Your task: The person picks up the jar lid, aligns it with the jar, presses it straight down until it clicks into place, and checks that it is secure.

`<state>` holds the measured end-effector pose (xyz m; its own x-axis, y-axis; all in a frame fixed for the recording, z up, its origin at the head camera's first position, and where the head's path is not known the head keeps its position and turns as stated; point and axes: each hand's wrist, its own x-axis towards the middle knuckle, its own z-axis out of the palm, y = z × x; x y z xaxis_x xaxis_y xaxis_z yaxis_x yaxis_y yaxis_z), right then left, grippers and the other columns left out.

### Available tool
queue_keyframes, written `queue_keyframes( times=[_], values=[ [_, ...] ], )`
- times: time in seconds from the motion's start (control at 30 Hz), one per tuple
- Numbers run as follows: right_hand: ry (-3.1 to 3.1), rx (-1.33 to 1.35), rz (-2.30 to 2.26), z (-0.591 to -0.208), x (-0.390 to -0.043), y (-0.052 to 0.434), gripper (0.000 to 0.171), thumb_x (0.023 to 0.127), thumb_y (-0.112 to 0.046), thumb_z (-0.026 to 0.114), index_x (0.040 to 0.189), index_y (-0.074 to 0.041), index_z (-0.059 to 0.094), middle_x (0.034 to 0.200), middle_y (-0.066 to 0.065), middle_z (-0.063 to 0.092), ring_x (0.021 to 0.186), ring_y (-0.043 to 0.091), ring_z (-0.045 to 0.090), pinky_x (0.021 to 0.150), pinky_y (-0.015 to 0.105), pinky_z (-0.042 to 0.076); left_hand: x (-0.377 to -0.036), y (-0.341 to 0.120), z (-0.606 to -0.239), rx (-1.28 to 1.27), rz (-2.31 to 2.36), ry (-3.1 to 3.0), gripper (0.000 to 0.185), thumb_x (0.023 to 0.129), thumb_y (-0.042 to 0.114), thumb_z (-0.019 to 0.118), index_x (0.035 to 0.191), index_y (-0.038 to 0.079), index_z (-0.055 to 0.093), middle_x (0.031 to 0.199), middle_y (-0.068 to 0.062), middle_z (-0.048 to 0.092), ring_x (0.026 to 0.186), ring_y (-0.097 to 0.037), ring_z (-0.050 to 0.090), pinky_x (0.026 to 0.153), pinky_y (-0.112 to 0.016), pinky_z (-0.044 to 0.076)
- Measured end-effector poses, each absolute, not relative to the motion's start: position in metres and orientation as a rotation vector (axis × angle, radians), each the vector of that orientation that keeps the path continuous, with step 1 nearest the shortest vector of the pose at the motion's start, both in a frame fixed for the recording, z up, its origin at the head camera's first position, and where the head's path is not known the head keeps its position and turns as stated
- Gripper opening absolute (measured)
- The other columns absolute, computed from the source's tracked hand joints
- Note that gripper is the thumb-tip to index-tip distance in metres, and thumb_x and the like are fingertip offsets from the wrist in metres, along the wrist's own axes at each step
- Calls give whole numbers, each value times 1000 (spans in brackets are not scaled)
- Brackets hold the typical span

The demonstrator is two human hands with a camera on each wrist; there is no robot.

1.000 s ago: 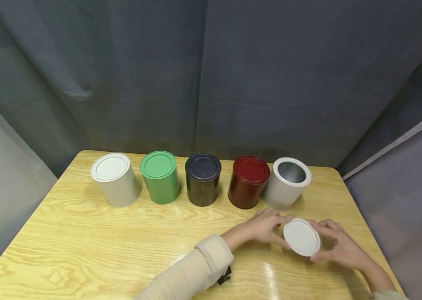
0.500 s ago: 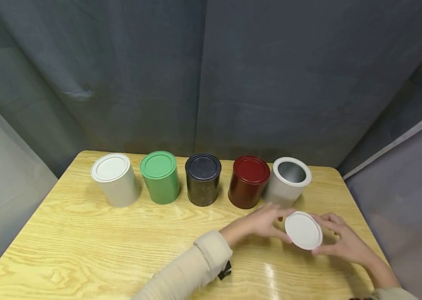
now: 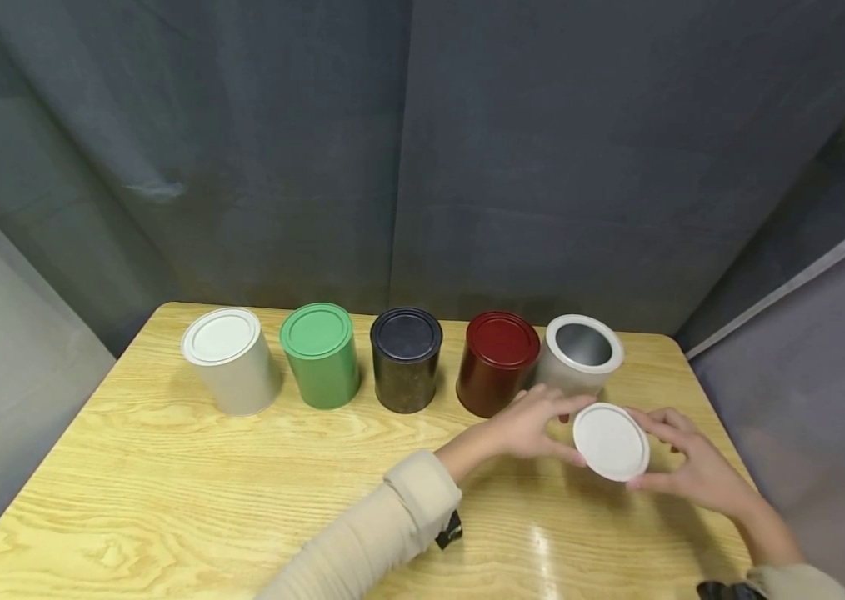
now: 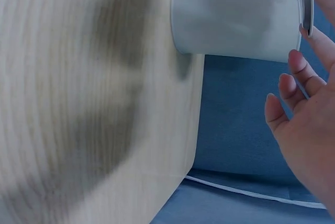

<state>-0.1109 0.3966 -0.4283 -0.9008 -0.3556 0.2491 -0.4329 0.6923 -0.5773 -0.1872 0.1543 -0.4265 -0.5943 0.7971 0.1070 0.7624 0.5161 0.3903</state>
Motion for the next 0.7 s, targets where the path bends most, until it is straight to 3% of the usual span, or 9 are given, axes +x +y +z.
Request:
queue_keyframes(
  times=[0.43,0.7],
  values=[
    [-2734,660,927,-417,-123,398,90,49,-1,86,130,-1,48,101,-10,45,85,2,31,61,23,26,-192,151,-415,1367,720,2750,73,71,57,68,134,29,46,96,13,49,88,-1,35,70,-13,24],
    [-2709,663,918,-404,-132,399,87,46,0,87,126,0,52,104,-10,46,87,3,35,63,21,28,-200,150,-398,1423,668,2745,70,74,55,66,135,28,45,106,10,52,92,-2,38,70,-15,29]
  ],
)
